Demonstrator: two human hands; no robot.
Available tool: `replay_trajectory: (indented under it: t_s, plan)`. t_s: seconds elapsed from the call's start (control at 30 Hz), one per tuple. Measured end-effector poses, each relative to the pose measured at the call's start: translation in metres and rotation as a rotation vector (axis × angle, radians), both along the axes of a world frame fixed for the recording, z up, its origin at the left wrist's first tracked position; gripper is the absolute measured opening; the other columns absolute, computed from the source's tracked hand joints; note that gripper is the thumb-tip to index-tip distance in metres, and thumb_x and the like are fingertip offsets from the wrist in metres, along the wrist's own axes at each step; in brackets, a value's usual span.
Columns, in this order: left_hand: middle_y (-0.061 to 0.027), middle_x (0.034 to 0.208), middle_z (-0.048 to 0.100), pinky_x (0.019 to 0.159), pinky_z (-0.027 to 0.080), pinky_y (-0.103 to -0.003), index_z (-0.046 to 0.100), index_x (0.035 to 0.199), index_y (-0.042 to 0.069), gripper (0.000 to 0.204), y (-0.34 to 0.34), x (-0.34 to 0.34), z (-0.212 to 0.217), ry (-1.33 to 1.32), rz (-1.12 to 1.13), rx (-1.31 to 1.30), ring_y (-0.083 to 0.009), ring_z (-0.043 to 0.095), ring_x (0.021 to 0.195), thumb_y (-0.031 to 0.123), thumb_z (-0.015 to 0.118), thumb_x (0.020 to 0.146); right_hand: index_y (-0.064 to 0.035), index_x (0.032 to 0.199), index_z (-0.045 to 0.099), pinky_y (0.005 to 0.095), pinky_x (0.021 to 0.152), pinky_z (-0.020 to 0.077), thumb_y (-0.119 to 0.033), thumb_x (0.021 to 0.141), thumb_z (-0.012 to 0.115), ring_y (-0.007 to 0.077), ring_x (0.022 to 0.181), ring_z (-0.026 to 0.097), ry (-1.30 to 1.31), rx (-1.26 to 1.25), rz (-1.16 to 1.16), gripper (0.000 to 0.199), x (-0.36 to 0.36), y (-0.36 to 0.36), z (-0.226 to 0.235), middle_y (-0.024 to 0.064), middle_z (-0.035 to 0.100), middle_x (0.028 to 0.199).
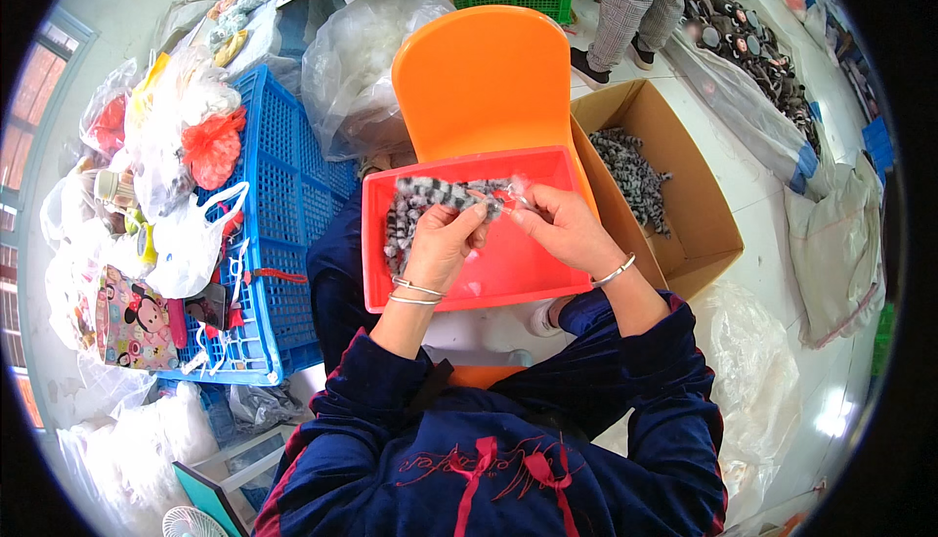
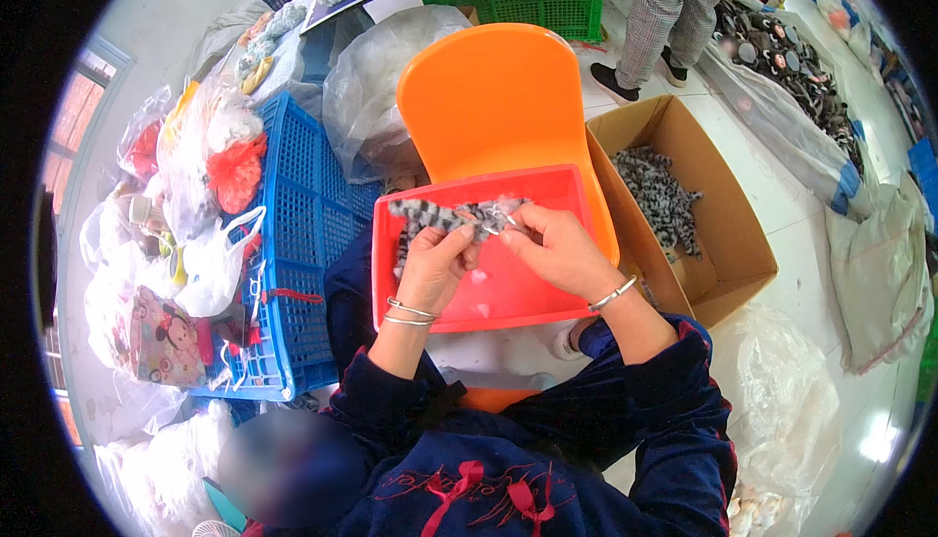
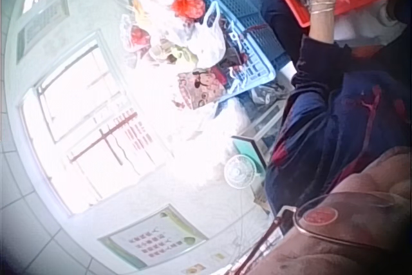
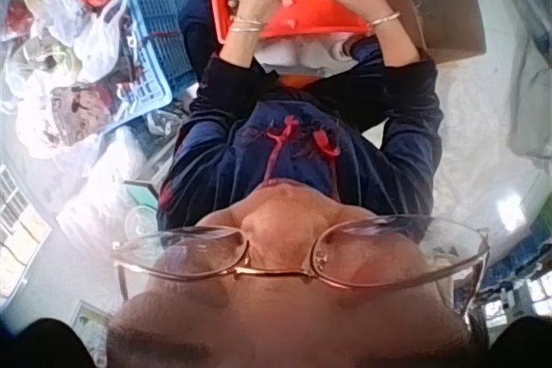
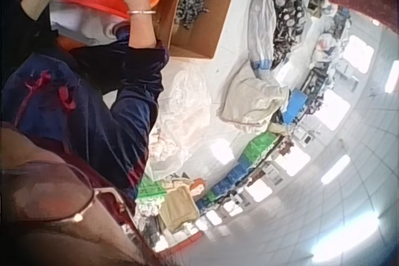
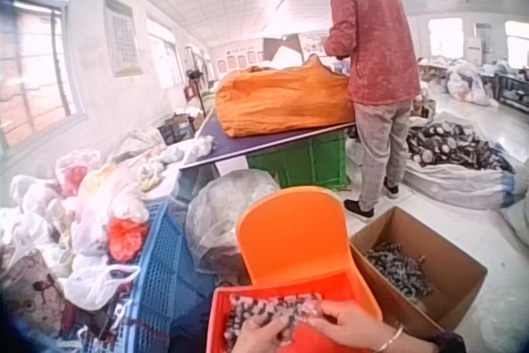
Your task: The person sits on the floor and uses a thin metal tool to thread or attach small gray-and-white patterned items from a red tray into a cardboard box. The person repeatedly picks up items, manipulates them with the tool, and places them into the box.
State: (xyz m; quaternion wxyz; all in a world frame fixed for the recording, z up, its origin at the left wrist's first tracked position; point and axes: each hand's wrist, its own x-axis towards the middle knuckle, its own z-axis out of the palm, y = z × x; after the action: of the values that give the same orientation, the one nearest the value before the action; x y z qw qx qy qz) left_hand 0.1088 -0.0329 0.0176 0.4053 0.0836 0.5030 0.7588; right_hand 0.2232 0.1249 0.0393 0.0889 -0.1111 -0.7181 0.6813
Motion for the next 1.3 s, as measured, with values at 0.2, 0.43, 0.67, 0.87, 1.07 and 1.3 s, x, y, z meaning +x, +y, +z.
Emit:
replay_trajectory:
  t_s: [0.2,0.43,0.67,0.87,1.07,1.3]
  plan:
    - [0.0009,0.063,0.059,0.049,0.037,-0.021,0.065,0.075,0.004,0.018,0.004,0.005,-0.001,0.183,-0.059,-0.102,-0.0059,0.049,0.053,0.016,0.070,0.087,0.0021,0.094,0.062,0.0225,0.072,0.0451,-0.008,0.089,0.063,0.0042,0.078,0.050,0.104,-0.134,-0.080,0.012,-0.008,-0.014,-0.015,-0.0032,0.055,0.080]
    - [0.0006,0.066,0.059,0.052,0.036,-0.021,0.067,0.083,0.001,0.013,-0.009,-0.015,-0.002,0.091,0.155,0.021,-0.0056,0.049,0.056,0.013,0.070,0.087,0.0024,0.090,0.062,0.0255,0.055,0.0374,-0.009,0.088,0.063,0.0046,0.065,0.043,-0.024,0.080,-0.024,0.011,-0.004,-0.007,-0.023,-0.0040,0.049,0.068]
    - [-0.0034,0.099,0.067,0.062,0.047,-0.020,0.063,0.114,0.000,0.026,-0.011,-0.014,0.016,0.131,0.188,0.028,-0.0090,0.061,0.079,0.018,0.052,0.099,0.0021,0.094,0.063,0.0239,0.061,0.0408,-0.011,0.090,0.062,0.0040,0.070,0.045,-0.063,-0.031,0.119,0.014,-0.010,-0.016,-0.022,-0.0046,0.053,0.075]
    - [-0.0019,0.088,0.059,0.052,0.042,-0.019,0.057,0.119,0.000,0.028,-0.020,-0.013,0.025,0.218,-0.201,0.010,-0.0080,0.057,0.073,0.015,0.042,0.100,0.0001,0.102,0.064,0.0238,0.075,0.0465,-0.010,0.092,0.061,0.0052,0.082,0.054,0.002,-0.080,-0.053,0.014,-0.010,-0.004,-0.029,-0.0016,0.061,0.088]
    - [0.0023,0.074,0.055,0.049,0.036,-0.018,0.062,0.102,0.006,0.023,-0.021,-0.010,0.026,0.087,-0.566,-0.214,-0.0046,0.050,0.063,0.020,0.047,0.095,0.0015,0.114,0.059,0.0257,0.081,0.0491,-0.004,0.092,0.058,0.0079,0.089,0.059,0.105,-0.240,0.124,0.023,-0.004,-0.010,-0.011,0.0012,0.062,0.099]
    - [-0.0006,0.074,0.056,0.045,0.030,-0.017,0.061,0.100,0.001,0.024,-0.019,-0.009,0.023,-0.051,-0.530,-0.182,-0.0056,0.049,0.061,0.019,0.046,0.094,0.0002,0.105,0.060,0.0254,0.077,0.0479,-0.004,0.091,0.059,0.0073,0.087,0.057,0.039,-0.188,0.156,0.015,0.001,-0.005,0.000,0.0010,0.061,0.093]
